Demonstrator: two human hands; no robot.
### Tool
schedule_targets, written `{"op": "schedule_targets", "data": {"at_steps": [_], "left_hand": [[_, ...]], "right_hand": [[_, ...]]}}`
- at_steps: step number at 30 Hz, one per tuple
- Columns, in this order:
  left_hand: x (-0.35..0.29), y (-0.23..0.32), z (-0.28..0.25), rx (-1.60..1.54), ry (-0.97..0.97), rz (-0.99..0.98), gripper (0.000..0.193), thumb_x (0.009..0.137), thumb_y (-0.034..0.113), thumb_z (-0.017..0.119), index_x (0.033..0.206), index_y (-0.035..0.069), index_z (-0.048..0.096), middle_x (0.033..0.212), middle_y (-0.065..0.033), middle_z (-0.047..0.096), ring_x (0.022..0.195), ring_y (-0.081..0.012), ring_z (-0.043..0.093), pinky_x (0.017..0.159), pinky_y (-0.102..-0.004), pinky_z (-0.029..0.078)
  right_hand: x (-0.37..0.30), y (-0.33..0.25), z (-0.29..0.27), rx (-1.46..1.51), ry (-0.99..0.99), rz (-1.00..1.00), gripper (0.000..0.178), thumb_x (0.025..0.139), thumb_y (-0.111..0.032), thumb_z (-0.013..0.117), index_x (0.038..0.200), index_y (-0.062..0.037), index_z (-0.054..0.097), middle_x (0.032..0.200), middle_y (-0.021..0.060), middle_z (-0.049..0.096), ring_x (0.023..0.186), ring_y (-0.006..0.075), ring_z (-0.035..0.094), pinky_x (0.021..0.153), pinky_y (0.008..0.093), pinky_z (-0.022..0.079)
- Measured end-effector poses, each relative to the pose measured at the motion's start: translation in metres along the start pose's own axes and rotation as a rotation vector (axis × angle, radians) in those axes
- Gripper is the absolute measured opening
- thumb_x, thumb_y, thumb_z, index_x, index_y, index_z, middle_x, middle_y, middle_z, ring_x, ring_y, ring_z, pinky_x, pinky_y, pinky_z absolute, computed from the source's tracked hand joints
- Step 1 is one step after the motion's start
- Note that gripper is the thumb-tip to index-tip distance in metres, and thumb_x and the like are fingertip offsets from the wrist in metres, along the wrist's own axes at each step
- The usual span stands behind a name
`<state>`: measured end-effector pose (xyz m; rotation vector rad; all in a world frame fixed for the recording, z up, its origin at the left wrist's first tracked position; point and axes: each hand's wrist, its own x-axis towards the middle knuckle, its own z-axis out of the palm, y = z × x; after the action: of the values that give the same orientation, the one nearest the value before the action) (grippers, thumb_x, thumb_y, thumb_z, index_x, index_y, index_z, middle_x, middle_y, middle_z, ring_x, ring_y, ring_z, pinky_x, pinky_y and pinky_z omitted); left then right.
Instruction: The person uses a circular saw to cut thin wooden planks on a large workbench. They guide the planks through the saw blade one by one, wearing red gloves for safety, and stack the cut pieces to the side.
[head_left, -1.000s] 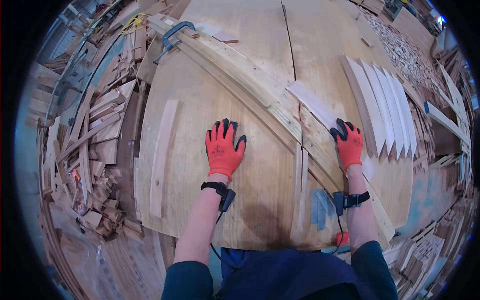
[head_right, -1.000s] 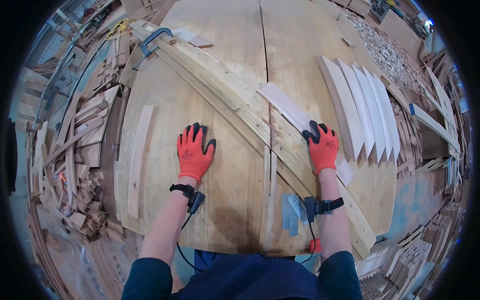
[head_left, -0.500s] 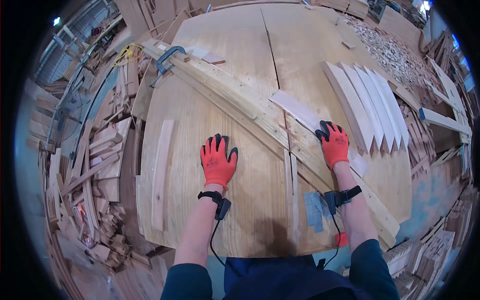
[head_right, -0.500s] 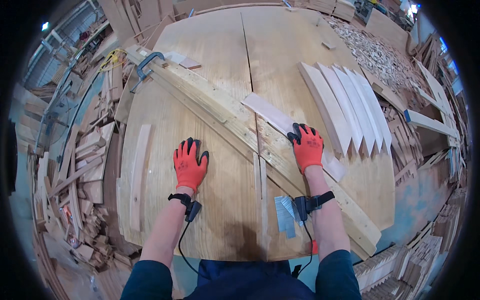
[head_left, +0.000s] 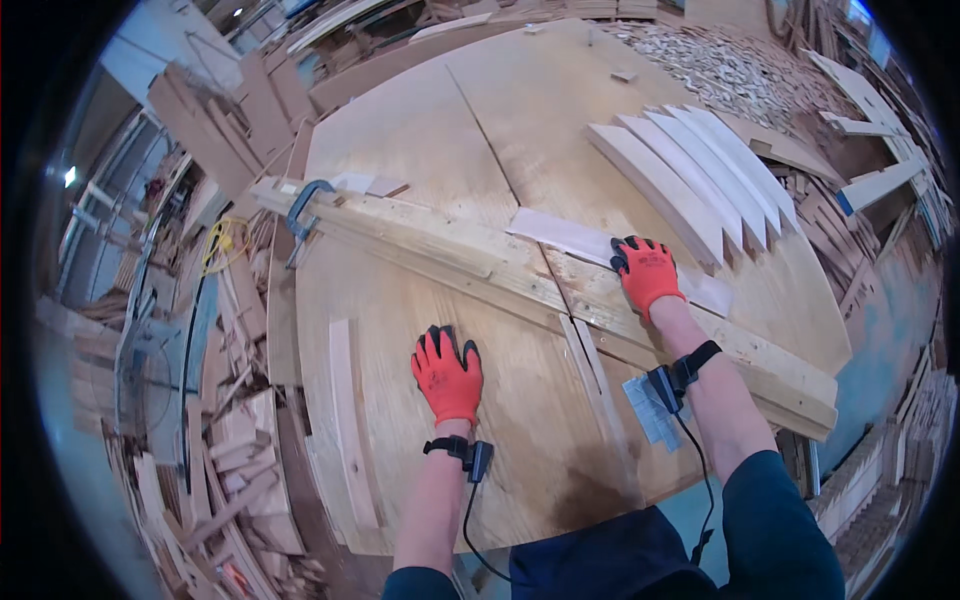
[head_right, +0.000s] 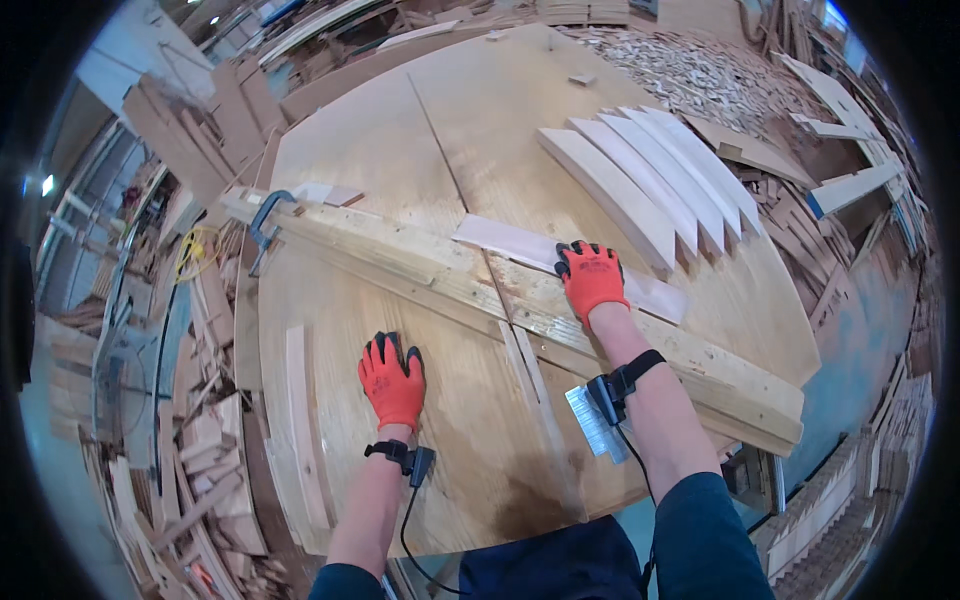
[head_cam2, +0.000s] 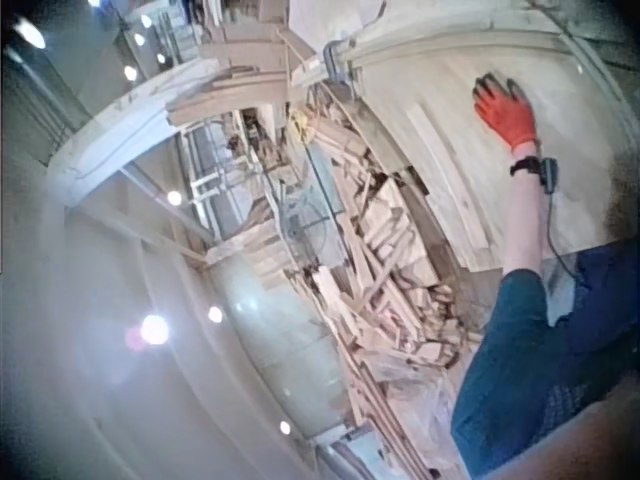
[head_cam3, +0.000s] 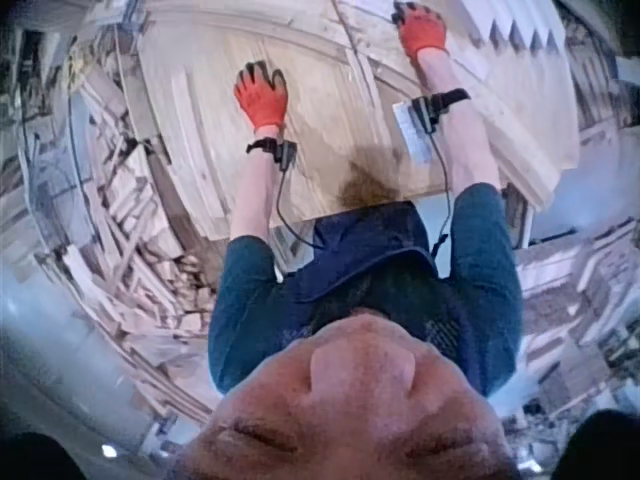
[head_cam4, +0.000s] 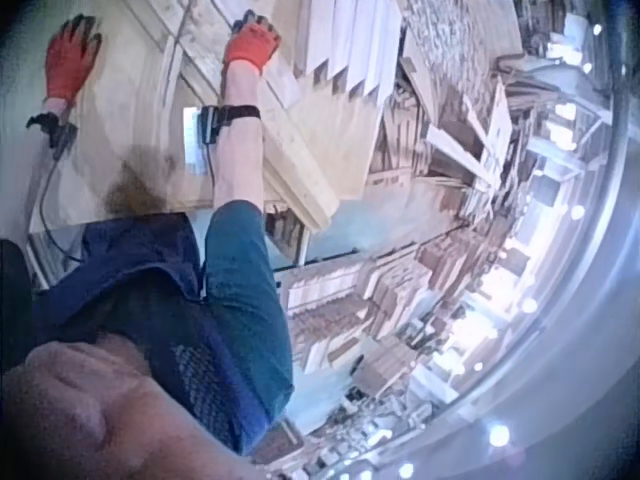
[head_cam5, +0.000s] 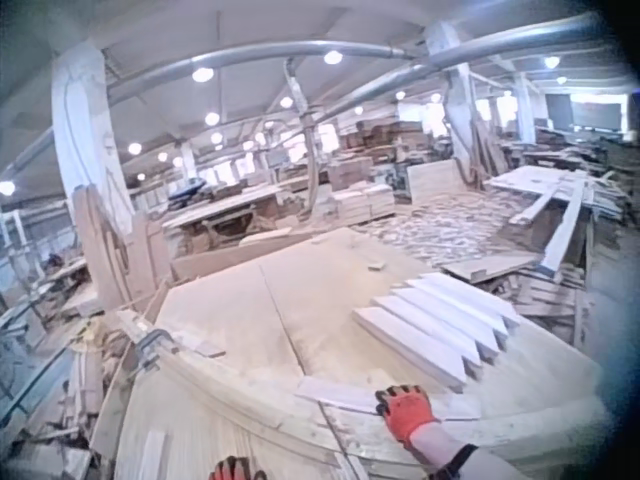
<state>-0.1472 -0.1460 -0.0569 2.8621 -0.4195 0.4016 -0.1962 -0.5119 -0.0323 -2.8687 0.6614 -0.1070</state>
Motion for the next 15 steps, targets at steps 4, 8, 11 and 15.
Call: {"op": "schedule_targets", "data": {"at_steps": [4, 8, 11, 15], "left_hand": [[0.035, -0.014, 0.009, -0.003, 0.002, -0.003, 0.057, 0.092, 0.034, 0.064, 0.140, 0.005, 0.056, 0.148, -0.0205, 0.049, 0.141, -0.0396, 0.038, 0.119, -0.0520, 0.025], [0.069, -0.012, 0.020, 0.007, 0.048, 0.044, 0.055, 0.090, 0.031, 0.065, 0.138, 0.003, 0.056, 0.145, -0.0205, 0.052, 0.136, -0.0393, 0.043, 0.116, -0.0510, 0.029], [0.098, -0.001, 0.013, -0.091, -0.030, 0.099, 0.052, 0.088, 0.026, 0.068, 0.133, 0.003, 0.059, 0.140, -0.0212, 0.055, 0.130, -0.0396, 0.049, 0.112, -0.0499, 0.035], [0.116, -0.016, 0.021, -0.125, 0.031, 0.100, 0.042, 0.089, 0.019, 0.065, 0.126, -0.001, 0.061, 0.133, -0.0255, 0.058, 0.127, -0.0412, 0.051, 0.108, -0.0505, 0.039]], "right_hand": [[0.034, -0.023, 0.003, 0.006, -0.009, -0.001, 0.041, 0.096, -0.031, 0.064, 0.135, -0.0219, 0.063, 0.137, 0.0086, 0.059, 0.129, 0.0306, 0.052, 0.112, 0.0471, 0.037], [0.064, -0.023, 0.009, 0.070, 0.057, 0.023, 0.040, 0.092, -0.026, 0.064, 0.131, -0.0183, 0.066, 0.132, 0.0113, 0.061, 0.127, 0.0330, 0.053, 0.110, 0.0454, 0.041], [0.090, -0.010, 0.026, -0.016, 0.169, -0.037, 0.020, 0.086, -0.020, 0.065, 0.104, -0.0125, 0.072, 0.106, 0.0116, 0.070, 0.104, 0.0325, 0.067, 0.091, 0.0467, 0.052], [0.121, -0.036, 0.033, -0.129, 0.108, -0.032, 0.022, 0.093, -0.025, 0.057, 0.109, -0.0192, 0.070, 0.112, 0.0074, 0.070, 0.110, 0.0280, 0.066, 0.093, 0.0485, 0.050]]}}
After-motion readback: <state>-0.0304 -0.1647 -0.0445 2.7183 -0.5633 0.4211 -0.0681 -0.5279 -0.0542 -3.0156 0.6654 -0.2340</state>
